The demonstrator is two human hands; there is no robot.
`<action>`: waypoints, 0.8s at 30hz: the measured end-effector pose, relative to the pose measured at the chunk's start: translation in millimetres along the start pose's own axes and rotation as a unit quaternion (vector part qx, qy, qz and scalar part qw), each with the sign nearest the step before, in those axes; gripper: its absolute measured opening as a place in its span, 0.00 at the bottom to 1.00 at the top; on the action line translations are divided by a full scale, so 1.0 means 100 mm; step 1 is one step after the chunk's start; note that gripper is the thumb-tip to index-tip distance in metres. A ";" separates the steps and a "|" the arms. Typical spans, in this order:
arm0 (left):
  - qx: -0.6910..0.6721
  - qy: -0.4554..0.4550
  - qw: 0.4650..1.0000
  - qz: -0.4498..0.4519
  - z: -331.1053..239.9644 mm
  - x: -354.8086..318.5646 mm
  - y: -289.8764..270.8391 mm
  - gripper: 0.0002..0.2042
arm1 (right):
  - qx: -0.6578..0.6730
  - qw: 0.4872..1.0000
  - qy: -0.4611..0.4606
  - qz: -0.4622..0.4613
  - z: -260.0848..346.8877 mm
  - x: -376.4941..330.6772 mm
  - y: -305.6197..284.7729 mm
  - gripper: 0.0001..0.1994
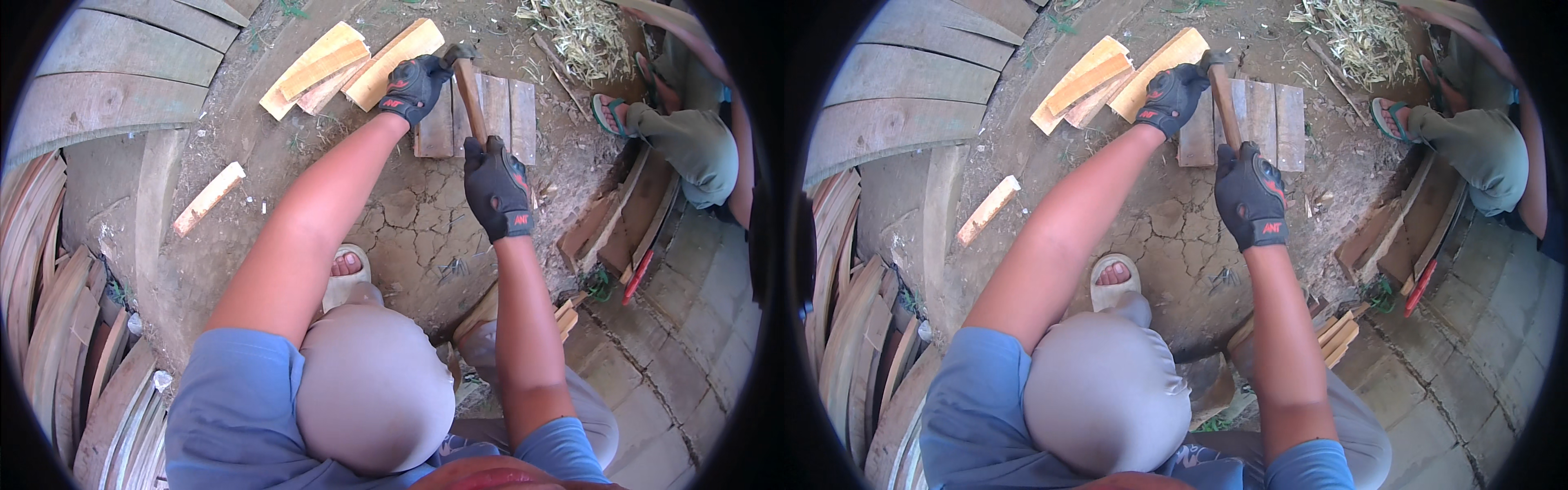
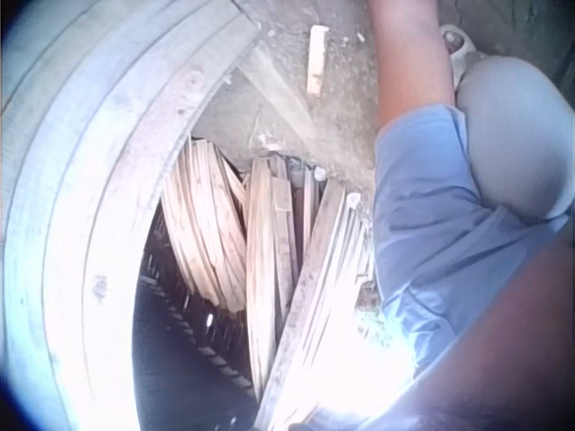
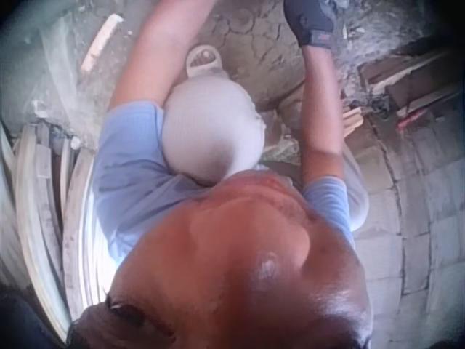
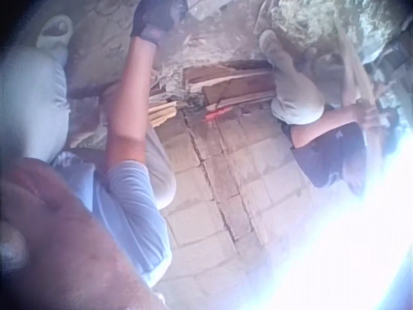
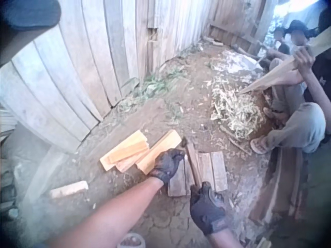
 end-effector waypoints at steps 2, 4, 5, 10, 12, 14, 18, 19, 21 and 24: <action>0.007 0.003 1.000 -0.003 -0.04 0.01 0.02 0.16 | 0.014 0.999 0.002 -0.029 -0.04 -0.01 -0.09 0.14; -0.031 0.006 0.999 -0.012 0.04 0.00 -0.03 0.16 | 0.061 0.996 -0.011 -0.069 0.13 -0.08 -0.35 0.13; -0.039 0.013 0.999 -0.001 0.07 -0.02 -0.02 0.17 | 0.075 0.990 -0.035 -0.110 0.18 -0.13 -0.43 0.13; -0.030 -0.028 0.999 0.027 0.04 0.00 0.03 0.16 | 0.048 0.996 0.027 -0.075 0.07 -0.12 -0.31 0.13; 0.008 -0.041 0.998 0.041 0.07 0.04 0.05 0.16 | -0.017 1.000 0.004 -0.012 -0.05 0.00 0.07 0.13; -0.014 -0.004 1.000 0.022 0.03 0.02 0.04 0.15 | 0.010 0.997 -0.020 -0.075 -0.08 -0.04 -0.01 0.14; -0.031 0.002 0.999 0.008 0.04 0.00 0.03 0.15 | 0.083 0.990 -0.001 -0.110 0.13 -0.19 -0.49 0.14; -0.020 -0.006 1.000 0.006 0.03 0.00 0.01 0.15 | 0.095 0.985 -0.021 -0.142 0.15 -0.20 -0.54 0.13; -0.023 0.004 1.000 0.016 0.05 0.01 0.03 0.16 | 0.077 0.986 -0.038 -0.143 0.14 -0.17 -0.46 0.13; -0.001 -0.011 0.999 0.033 0.04 0.04 0.06 0.17 | -0.022 0.999 -0.018 -0.044 -0.05 -0.02 0.01 0.13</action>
Point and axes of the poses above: each hand's wrist, its own x-axis towards the middle knuckle, its own y-axis out of the palm, z = x × y, the point moved 9 cm from there along x, towards the middle knuckle, and after that the axes turned 1 degree about -x, right-handed, at the moved point
